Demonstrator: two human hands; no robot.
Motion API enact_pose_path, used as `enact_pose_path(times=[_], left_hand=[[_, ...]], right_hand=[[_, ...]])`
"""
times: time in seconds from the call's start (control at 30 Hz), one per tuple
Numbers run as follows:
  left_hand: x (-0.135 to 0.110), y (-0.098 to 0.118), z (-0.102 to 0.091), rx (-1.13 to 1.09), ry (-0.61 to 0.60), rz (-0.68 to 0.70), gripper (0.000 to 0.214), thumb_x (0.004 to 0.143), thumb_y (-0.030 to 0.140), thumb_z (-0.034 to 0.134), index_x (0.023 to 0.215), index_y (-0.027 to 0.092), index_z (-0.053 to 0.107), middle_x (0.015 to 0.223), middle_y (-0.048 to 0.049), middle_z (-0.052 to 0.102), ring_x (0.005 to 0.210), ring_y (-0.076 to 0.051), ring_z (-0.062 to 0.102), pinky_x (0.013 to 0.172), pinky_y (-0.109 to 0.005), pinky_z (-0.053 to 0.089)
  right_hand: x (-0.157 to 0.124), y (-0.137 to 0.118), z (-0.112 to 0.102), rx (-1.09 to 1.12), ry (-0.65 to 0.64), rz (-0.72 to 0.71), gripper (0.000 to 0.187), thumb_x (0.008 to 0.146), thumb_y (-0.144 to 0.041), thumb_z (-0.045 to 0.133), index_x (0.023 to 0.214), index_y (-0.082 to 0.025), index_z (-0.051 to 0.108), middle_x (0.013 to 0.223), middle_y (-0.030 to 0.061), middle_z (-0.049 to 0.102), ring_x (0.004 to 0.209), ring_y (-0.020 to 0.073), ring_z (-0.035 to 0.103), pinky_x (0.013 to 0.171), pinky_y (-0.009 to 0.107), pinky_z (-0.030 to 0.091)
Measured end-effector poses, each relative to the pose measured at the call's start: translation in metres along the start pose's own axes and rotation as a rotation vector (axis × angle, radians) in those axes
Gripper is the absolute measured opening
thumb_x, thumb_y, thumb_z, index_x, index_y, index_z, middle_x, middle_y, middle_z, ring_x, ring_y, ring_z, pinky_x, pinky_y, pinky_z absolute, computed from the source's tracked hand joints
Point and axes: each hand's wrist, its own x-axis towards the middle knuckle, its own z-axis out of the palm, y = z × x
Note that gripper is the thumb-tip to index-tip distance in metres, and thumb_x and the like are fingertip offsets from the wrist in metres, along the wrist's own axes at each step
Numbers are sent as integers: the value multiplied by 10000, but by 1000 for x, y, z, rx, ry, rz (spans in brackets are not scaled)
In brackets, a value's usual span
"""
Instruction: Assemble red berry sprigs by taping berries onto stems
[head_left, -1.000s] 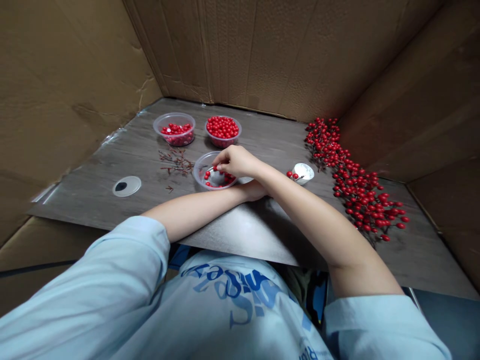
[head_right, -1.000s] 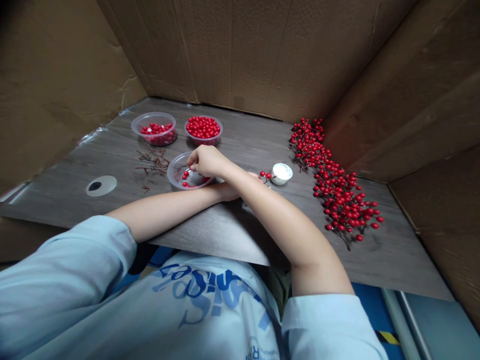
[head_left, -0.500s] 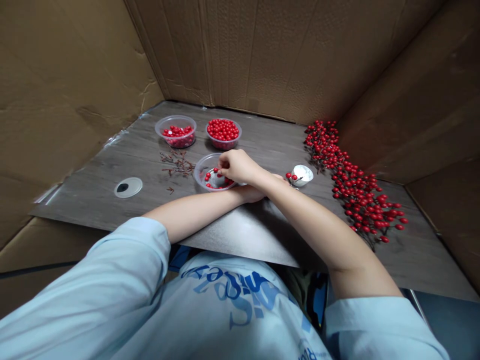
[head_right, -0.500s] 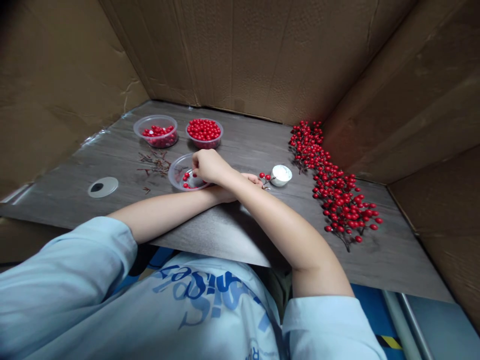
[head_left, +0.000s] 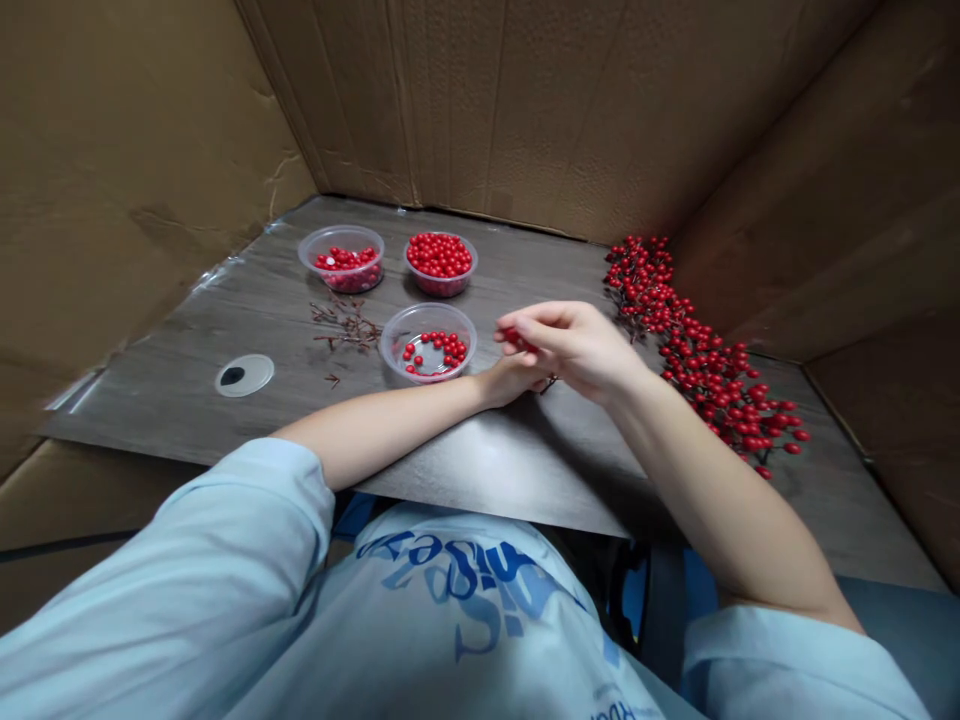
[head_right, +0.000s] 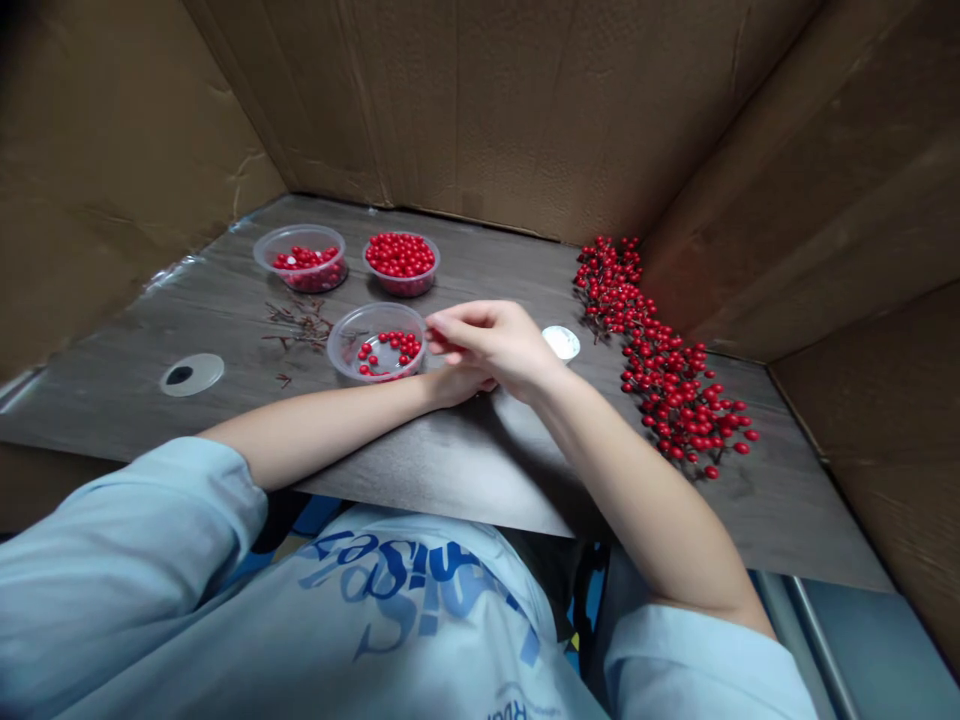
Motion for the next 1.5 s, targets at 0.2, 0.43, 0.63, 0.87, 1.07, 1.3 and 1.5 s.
enact_pose_path(times=[0.2, 0.43, 0.63, 0.87, 1.07, 1.3, 1.5], left_hand=[[-16, 4, -6, -144, -201, -36, 239, 715, 356, 635, 710, 159, 501, 508, 77, 359, 396, -25, 265, 392, -179, 183], [-20, 9, -3, -31, -123, 2, 135, 749, 269, 589, 740, 144, 538, 516, 77, 385, 431, -37, 281, 451, -193, 217], [-19, 5, -6, 142, -79, 159, 56, 743, 189, 546, 722, 137, 550, 642, 34, 497, 590, -70, 403, 607, -203, 325], [-19, 2, -9, 249, -100, 292, 75, 754, 204, 536, 717, 140, 540, 667, 20, 475, 646, -88, 422, 632, -216, 338], [-18, 1, -11, 300, -122, 342, 104, 761, 227, 525, 703, 141, 523, 655, 18, 462, 624, -88, 406, 615, -227, 322], [-18, 1, -11, 322, -117, 365, 126, 759, 248, 519, 692, 142, 510, 642, 19, 451, 599, -85, 389, 594, -229, 312], [-18, 0, -11, 322, -120, 356, 116, 765, 239, 516, 699, 144, 512, 645, 18, 457, 609, -88, 401, 603, -229, 324]], right_hand=[[-41, -1, -59, -73, 370, -180, 217, 625, -290, 752, 807, -182, 702, 768, 50, 685, 672, 143, 643, 560, 250, 519], [-41, 58, -75, -6, 536, -148, 258, 592, -276, 762, 816, -176, 684, 766, 37, 689, 677, 144, 647, 572, 258, 532], [-47, 75, -63, -109, 573, -235, 181, 666, -266, 714, 806, -154, 690, 792, 44, 698, 685, 134, 645, 569, 237, 535], [-46, 86, -62, -254, 568, -311, 183, 711, -250, 677, 867, -161, 712, 821, 47, 710, 689, 146, 647, 609, 267, 553], [-45, 88, -61, -263, 559, -322, 168, 710, -259, 682, 852, -177, 719, 816, 42, 713, 679, 156, 651, 593, 272, 557], [-44, 92, -58, -137, 576, -315, 149, 675, -234, 710, 814, -182, 722, 800, 28, 714, 660, 137, 644, 586, 255, 568], [-45, 91, -58, -62, 586, -316, 153, 660, -241, 722, 806, -192, 720, 825, 26, 716, 696, 144, 655, 591, 250, 571]])
